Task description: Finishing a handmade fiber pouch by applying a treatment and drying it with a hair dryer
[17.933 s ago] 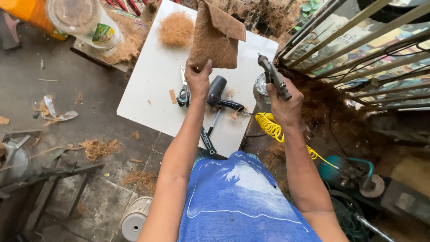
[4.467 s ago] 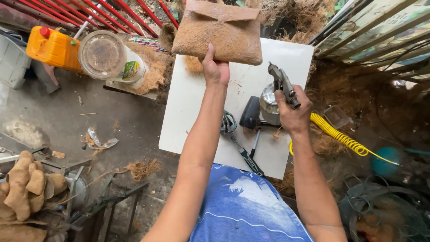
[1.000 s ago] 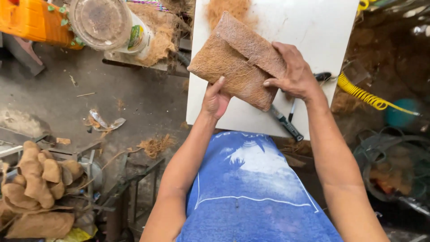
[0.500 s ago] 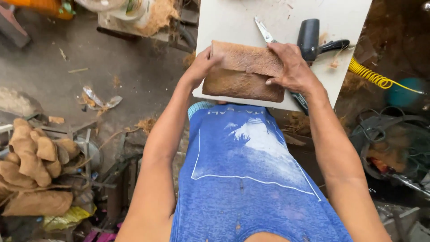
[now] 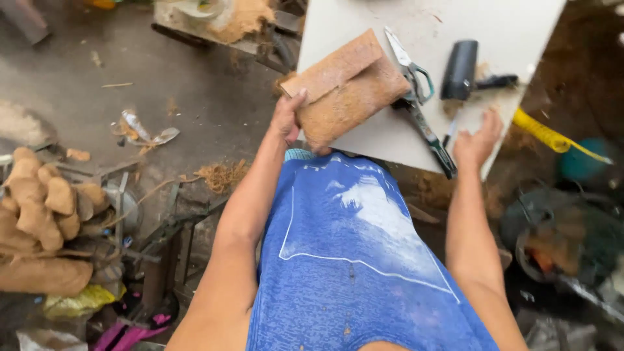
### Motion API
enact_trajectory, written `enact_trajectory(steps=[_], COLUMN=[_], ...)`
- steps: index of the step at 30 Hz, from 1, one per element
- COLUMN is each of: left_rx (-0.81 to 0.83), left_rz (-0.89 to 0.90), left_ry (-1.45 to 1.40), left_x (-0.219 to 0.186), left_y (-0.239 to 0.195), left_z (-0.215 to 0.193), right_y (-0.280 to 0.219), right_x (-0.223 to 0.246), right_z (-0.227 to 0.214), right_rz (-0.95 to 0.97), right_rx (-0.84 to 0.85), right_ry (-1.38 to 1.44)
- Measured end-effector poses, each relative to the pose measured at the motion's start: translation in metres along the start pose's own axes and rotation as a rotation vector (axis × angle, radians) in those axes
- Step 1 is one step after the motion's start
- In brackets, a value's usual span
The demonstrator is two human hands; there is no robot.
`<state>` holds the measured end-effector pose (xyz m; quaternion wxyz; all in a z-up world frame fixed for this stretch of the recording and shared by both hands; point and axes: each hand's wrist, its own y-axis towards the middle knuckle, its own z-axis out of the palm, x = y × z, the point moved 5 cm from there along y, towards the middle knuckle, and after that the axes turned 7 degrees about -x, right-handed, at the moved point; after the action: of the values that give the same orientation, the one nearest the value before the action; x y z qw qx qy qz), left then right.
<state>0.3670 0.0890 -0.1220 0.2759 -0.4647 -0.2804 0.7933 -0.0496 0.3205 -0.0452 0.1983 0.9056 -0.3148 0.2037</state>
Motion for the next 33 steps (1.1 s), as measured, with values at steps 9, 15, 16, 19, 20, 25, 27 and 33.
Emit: enact_trajectory(steps=[9, 15, 16, 19, 20, 25, 27, 33], left_rx=[0.071, 0.044, 0.04, 0.092, 0.127, 0.375, 0.453, 0.28], left_rz=[0.046, -0.045, -0.04, -0.16, -0.137, -0.255, -0.234, 0.072], left_ry=[0.084, 0.174, 0.169, 0.318, 0.504, 0.876, 0.988, 1.075], left_x=[-0.04, -0.039, -0.043, -0.046, -0.042, -0.062, -0.052, -0.021], left_y=[-0.056, -0.055, -0.059, -0.064, -0.059, -0.086, -0.078, -0.038], left_z=[0.025, 0.01, 0.014, 0.019, 0.019, 0.076, 0.082, 0.067], right_y=[0.085, 0.081, 0.083, 0.075, 0.072, 0.057, 0.05, 0.021], right_x=[0.039, 0.004, -0.009, -0.029, -0.021, 0.026, 0.048, 0.082], right_z=[0.011, 0.026, 0.031, 0.037, 0.033, -0.008, -0.022, -0.058], right_rz=[0.016, -0.296, -0.303, -0.294, -0.323, -0.26, -0.132, 0.005], right_rx=[0.462, 0.27, 0.27, 0.303, 0.324, 0.372, 0.42, 0.217], right_ry=[-0.384, -0.518, -0.515, -0.646, -0.529, -0.31, -0.256, 0.22])
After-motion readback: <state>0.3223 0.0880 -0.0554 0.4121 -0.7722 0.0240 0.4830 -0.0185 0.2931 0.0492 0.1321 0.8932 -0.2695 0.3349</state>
